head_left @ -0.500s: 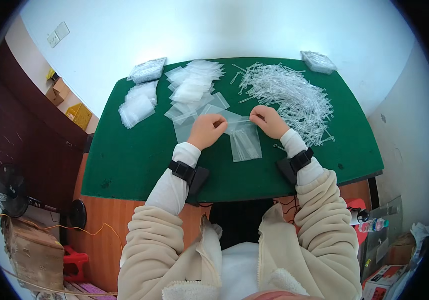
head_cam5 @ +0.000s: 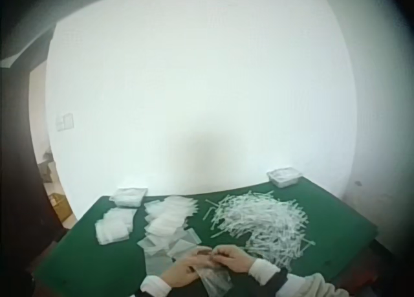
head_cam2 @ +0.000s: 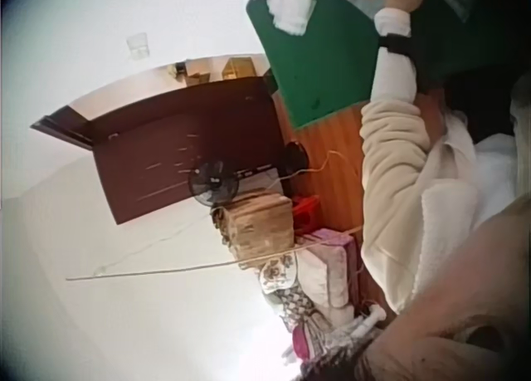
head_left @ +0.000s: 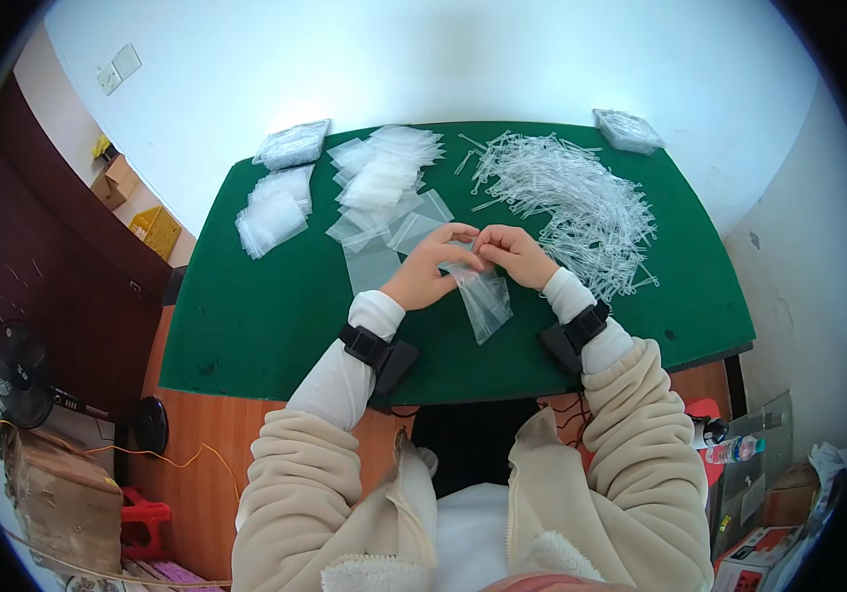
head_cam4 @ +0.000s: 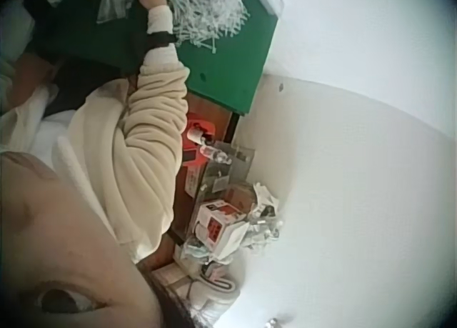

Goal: Packing small white plastic parts into individual clear plastic bags at a workstation.

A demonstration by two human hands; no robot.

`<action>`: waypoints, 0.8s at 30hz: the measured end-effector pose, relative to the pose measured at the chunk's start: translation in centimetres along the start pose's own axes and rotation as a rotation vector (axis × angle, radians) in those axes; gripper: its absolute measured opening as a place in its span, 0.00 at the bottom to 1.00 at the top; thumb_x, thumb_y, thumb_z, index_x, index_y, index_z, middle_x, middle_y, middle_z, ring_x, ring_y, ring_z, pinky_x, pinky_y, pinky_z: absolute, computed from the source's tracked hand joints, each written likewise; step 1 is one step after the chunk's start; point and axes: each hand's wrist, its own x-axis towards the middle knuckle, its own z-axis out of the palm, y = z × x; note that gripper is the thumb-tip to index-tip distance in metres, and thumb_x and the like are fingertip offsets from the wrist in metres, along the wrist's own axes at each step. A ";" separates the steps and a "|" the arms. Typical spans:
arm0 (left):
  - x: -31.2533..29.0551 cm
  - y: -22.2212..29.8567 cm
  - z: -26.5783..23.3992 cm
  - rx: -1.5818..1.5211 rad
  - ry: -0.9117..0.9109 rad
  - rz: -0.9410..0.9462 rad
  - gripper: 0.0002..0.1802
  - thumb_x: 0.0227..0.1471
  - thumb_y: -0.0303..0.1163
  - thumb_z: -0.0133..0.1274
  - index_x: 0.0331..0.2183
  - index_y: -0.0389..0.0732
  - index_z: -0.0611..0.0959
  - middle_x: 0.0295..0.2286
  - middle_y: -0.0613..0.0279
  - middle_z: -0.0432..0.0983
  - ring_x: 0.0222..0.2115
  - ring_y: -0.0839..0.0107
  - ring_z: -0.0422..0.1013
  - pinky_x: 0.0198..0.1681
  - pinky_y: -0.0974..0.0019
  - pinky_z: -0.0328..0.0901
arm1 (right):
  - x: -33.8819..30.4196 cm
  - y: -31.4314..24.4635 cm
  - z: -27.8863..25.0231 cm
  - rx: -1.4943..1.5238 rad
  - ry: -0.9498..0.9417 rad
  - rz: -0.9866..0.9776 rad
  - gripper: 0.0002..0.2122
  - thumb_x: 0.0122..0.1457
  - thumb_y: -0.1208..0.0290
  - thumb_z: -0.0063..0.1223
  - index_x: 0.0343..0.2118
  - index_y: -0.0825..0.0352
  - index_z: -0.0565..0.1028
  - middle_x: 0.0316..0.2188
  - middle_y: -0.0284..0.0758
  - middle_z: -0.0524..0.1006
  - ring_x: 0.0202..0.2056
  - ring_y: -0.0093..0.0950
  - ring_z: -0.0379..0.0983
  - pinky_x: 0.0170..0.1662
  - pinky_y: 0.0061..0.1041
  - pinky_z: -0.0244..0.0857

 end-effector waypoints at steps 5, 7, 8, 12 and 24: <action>0.1 -0.3 -0.1 -0.020 0.133 0.035 0.08 0.45 0.27 0.53 0.32 0.39 0.78 0.35 0.59 0.71 0.38 0.71 0.68 0.37 0.70 0.64 | 0.0 -0.1 0.1 -0.114 0.001 -0.008 0.04 0.56 0.75 0.44 0.30 0.68 0.70 0.23 0.26 0.70 0.26 0.15 0.64 0.31 0.14 0.60; -0.4 -0.6 -0.3 -0.465 0.146 -0.256 0.06 0.47 0.28 0.53 0.29 0.38 0.77 0.31 0.63 0.73 0.33 0.75 0.69 0.35 0.71 0.64 | 0.1 -0.4 0.1 -0.093 0.142 0.011 0.04 0.56 0.74 0.45 0.29 0.68 0.70 0.22 0.26 0.69 0.25 0.14 0.64 0.29 0.14 0.59; -0.5 -0.7 -0.3 -0.686 0.150 -0.403 0.06 0.47 0.29 0.52 0.28 0.37 0.77 0.28 0.65 0.73 0.31 0.76 0.69 0.34 0.72 0.64 | 0.1 -0.6 0.1 -0.081 0.212 0.021 0.04 0.55 0.73 0.46 0.28 0.68 0.70 0.22 0.25 0.69 0.24 0.14 0.64 0.28 0.14 0.59; -0.4 0.2 -0.1 -0.538 -0.119 -0.680 0.10 0.49 0.31 0.52 0.23 0.35 0.76 0.20 0.69 0.72 0.22 0.82 0.66 0.27 0.75 0.62 | -0.1 -1.0 -0.4 0.077 0.169 0.002 0.05 0.54 0.72 0.48 0.27 0.68 0.71 0.21 0.25 0.69 0.23 0.13 0.64 0.27 0.14 0.59; -0.7 -0.9 0.7 -0.246 -0.006 -0.587 0.11 0.47 0.33 0.51 0.25 0.33 0.77 0.17 0.65 0.70 0.18 0.79 0.62 0.22 0.73 0.59 | -0.3 -0.5 0.3 -0.159 0.018 0.034 0.04 0.53 0.73 0.51 0.26 0.68 0.71 0.20 0.23 0.69 0.23 0.12 0.61 0.27 0.13 0.58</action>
